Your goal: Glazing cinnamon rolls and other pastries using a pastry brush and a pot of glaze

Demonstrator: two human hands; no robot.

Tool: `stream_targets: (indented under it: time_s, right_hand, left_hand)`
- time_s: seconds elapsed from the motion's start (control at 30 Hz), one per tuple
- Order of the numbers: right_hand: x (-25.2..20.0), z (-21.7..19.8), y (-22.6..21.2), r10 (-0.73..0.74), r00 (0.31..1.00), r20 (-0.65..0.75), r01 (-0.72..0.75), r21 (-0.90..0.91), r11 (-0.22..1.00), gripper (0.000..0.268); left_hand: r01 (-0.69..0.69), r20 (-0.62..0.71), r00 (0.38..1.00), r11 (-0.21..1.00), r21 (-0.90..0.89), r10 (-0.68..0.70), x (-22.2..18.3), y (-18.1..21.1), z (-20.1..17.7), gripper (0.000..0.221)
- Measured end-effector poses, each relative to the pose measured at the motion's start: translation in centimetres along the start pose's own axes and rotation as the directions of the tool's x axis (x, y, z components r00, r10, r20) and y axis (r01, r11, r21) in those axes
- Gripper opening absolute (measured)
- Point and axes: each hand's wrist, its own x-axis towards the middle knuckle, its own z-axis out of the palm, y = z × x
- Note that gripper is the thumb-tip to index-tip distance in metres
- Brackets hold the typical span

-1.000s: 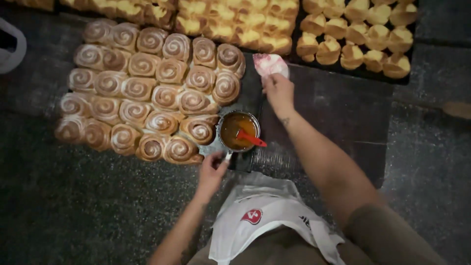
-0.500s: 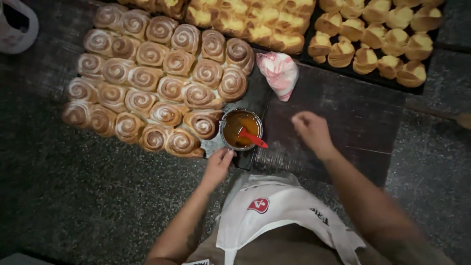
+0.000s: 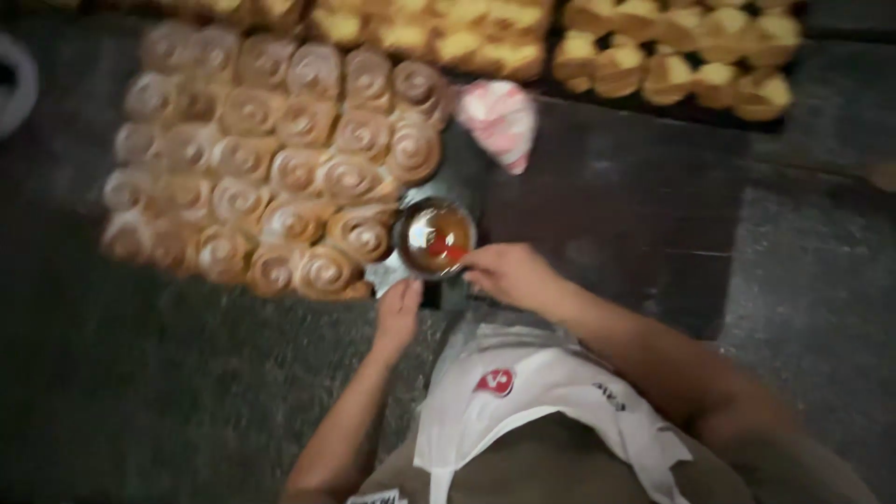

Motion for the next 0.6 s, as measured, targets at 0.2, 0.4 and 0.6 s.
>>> stream_targets:
  time_s: [0.2,0.4,0.6]
  right_hand:
    - [-0.9,-2.7,-2.0,-0.162,0.963,-0.215,0.172,0.027,0.985,0.021]
    - [-6.2,-11.4,-4.1,0.187,0.982,0.01,-0.181,-0.2,0.963,0.018]
    - [-16.9,-21.4,0.9,0.006,0.973,-0.231,0.0,0.024,1.0,0.018]
  left_hand:
    - [-0.126,0.01,0.992,0.985,0.121,0.125,-2.4,7.0,-2.2,0.037]
    - [-0.191,0.085,0.98,0.971,0.143,0.18,-4.7,16.3,3.1,0.035]
    - [-0.209,0.107,0.975,0.971,0.117,0.197,-6.7,21.5,16.6,0.037]
